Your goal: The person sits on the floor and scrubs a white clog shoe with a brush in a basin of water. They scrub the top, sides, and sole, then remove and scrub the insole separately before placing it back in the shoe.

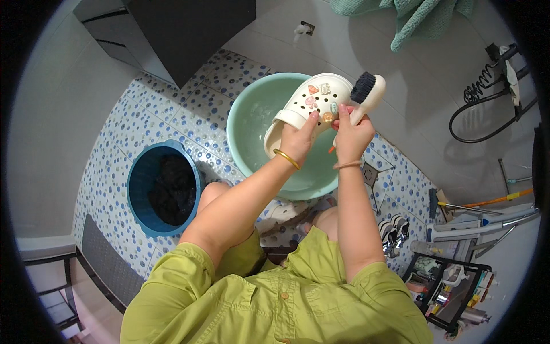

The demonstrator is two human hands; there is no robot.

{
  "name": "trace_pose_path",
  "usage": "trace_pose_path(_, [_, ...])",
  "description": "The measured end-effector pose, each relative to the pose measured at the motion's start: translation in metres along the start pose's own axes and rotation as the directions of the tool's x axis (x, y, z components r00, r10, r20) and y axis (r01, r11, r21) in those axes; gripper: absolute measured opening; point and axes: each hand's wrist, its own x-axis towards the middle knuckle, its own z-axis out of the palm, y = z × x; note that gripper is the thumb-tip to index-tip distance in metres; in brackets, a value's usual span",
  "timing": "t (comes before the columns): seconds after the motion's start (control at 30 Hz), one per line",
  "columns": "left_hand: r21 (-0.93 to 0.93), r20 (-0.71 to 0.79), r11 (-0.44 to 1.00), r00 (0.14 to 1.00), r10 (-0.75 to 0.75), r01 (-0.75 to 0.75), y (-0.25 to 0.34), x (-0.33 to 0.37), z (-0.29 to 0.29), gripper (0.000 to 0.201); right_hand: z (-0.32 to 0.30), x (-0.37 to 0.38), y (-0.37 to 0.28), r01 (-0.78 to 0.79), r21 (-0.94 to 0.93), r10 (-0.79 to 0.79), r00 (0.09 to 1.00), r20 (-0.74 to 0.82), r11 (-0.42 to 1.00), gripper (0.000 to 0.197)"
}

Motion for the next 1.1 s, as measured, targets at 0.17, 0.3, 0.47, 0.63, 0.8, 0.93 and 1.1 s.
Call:
trace_pose_path(0.17, [-0.081, 0.015, 0.996, 1.0, -0.026, 0.028, 0.001, 0.007, -0.006, 0.039, -0.004, -0.006, -0.008, 0.024, 0.093, -0.037, 0.99, 0.133, 0.995, 0.016])
trace_pose_path(0.3, [-0.078, 0.023, 0.997, 1.0, -0.004, 0.006, 0.006, 0.007, -0.003, 0.039, -0.004, -0.006, -0.005, 0.085, 0.14, -0.096, 0.993, 0.074, 0.986, 0.017])
trace_pose_path(0.47, [-0.028, 0.006, 0.999, 1.0, 0.018, -0.018, 0.006, 0.005, -0.002, 0.039, -0.006, 0.0, 0.01, 0.323, -0.122, -0.325, 0.946, 0.008, 0.939, 0.015])
trace_pose_path(0.63, [0.13, -0.03, 0.989, 0.997, 0.069, -0.064, 0.008, -0.001, 0.0, 0.036, -0.012, -0.001, -0.004, 0.494, -0.366, -0.492, 0.864, 0.106, 0.789, 0.012])
trace_pose_path(0.8, [0.354, 0.044, 0.929, 0.994, 0.103, -0.112, 0.012, -0.008, -0.001, 0.032, -0.019, 0.007, -0.003, 0.53, -0.455, -0.456, 0.848, 0.27, 0.716, 0.014])
trace_pose_path(0.93, [0.394, 0.085, 0.907, 0.989, 0.124, -0.148, 0.006, -0.006, -0.009, 0.034, -0.022, 0.01, 0.0, 0.502, -0.493, -0.344, 0.859, 0.379, 0.711, 0.018])
trace_pose_path(1.1, [0.343, -0.022, 0.939, 1.0, 0.003, 0.005, 0.002, -0.003, -0.012, 0.038, -0.021, 0.012, 0.008, 0.465, -0.378, -0.346, 0.874, 0.342, 0.801, 0.02])
